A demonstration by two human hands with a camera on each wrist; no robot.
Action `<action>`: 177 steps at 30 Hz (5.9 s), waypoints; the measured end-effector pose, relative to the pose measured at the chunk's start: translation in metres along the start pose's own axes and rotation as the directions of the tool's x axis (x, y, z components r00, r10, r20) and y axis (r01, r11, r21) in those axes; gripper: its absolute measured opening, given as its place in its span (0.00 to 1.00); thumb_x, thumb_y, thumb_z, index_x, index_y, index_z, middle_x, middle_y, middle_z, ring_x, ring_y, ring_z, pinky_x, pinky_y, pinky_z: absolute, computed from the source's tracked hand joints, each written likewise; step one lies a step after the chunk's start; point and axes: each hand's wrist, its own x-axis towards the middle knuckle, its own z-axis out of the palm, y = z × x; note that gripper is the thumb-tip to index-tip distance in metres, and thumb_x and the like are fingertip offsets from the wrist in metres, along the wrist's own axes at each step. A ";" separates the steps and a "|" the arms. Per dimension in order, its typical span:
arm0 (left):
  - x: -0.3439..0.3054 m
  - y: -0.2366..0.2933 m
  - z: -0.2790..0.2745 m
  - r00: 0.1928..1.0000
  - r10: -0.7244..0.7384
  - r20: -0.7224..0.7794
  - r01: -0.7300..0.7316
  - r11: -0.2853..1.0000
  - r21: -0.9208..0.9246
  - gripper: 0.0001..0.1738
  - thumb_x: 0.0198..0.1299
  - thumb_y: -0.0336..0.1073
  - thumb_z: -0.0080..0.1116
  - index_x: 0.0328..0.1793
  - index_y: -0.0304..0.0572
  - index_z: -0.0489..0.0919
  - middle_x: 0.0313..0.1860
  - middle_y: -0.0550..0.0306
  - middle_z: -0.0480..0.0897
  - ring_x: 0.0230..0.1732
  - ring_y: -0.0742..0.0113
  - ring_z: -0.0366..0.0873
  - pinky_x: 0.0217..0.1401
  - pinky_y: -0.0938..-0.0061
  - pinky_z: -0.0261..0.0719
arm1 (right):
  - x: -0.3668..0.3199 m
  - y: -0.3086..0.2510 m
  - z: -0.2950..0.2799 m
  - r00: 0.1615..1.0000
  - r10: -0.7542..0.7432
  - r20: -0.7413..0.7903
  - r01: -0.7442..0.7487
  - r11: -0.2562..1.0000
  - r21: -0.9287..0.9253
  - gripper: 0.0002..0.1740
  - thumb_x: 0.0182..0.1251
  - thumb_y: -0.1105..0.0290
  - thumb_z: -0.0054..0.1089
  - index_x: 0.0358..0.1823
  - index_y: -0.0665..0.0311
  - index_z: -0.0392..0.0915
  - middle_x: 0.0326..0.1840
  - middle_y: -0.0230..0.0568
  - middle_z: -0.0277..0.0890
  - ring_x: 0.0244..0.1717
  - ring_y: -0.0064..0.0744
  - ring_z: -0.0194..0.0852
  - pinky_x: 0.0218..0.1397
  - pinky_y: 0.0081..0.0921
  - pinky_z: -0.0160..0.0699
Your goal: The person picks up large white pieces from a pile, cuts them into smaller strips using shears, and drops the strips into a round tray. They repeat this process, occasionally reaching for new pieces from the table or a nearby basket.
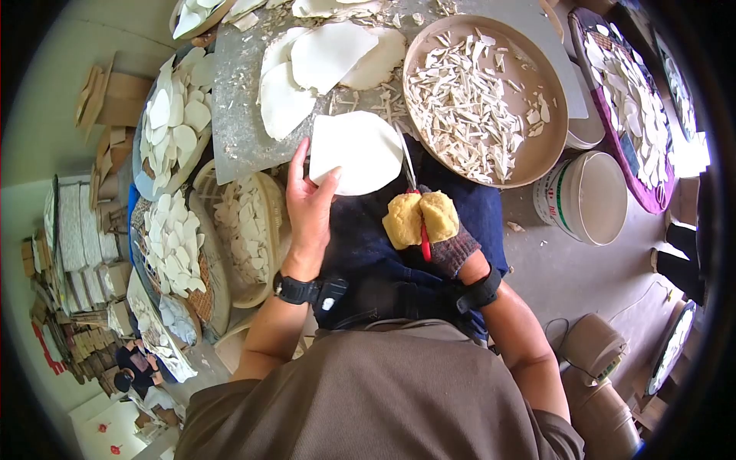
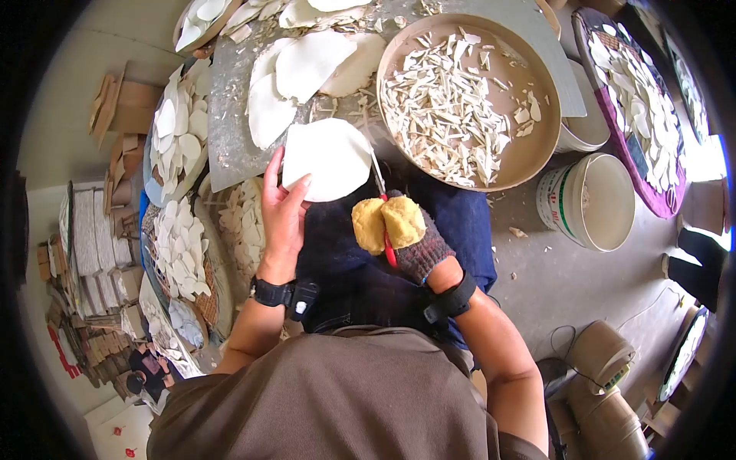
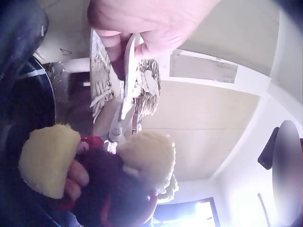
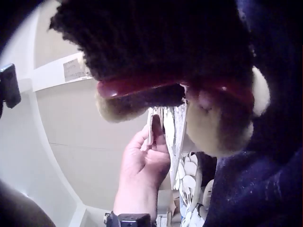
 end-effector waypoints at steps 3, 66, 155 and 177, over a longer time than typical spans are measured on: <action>-0.004 -0.009 0.011 0.989 0.063 -0.136 -0.070 0.996 -0.046 0.36 0.60 0.23 0.54 0.73 0.44 0.54 0.57 0.51 0.73 0.50 0.68 0.76 0.51 0.75 0.79 | -0.002 0.005 0.000 0.997 -0.060 0.056 0.071 0.974 -0.214 0.18 0.47 0.67 0.61 0.43 0.60 0.76 0.42 0.40 0.78 0.42 0.42 0.77 0.48 0.34 0.76; 0.024 0.009 -0.013 0.997 -0.044 0.071 0.038 0.996 0.081 0.31 0.56 0.24 0.59 0.66 0.36 0.62 0.50 0.50 0.78 0.50 0.70 0.76 0.56 0.75 0.75 | -0.002 0.027 -0.020 0.995 -0.044 0.092 -0.022 0.786 0.617 0.14 0.72 0.67 0.42 0.46 0.69 0.73 0.44 0.46 0.78 0.44 0.39 0.78 0.51 0.32 0.77; 0.251 0.025 -0.016 0.961 0.139 0.239 -0.267 0.236 0.934 0.44 0.36 0.54 0.73 0.53 0.26 0.72 0.52 0.35 0.77 0.53 0.45 0.76 0.54 0.64 0.75 | -0.031 -0.095 0.036 0.944 0.163 0.287 0.024 0.833 -0.552 0.12 0.62 0.69 0.52 0.45 0.62 0.74 0.35 0.42 0.81 0.37 0.36 0.82 0.42 0.23 0.79; 0.171 0.090 -0.017 0.981 -0.014 0.192 -0.094 0.836 0.541 0.13 0.55 0.29 0.62 0.46 0.32 0.80 0.34 0.60 0.83 0.31 0.77 0.77 0.36 0.80 0.77 | -0.035 -0.030 0.000 0.977 0.102 0.185 -0.079 0.989 -0.125 0.12 0.62 0.66 0.60 0.45 0.61 0.75 0.40 0.35 0.77 0.43 0.28 0.76 0.48 0.25 0.75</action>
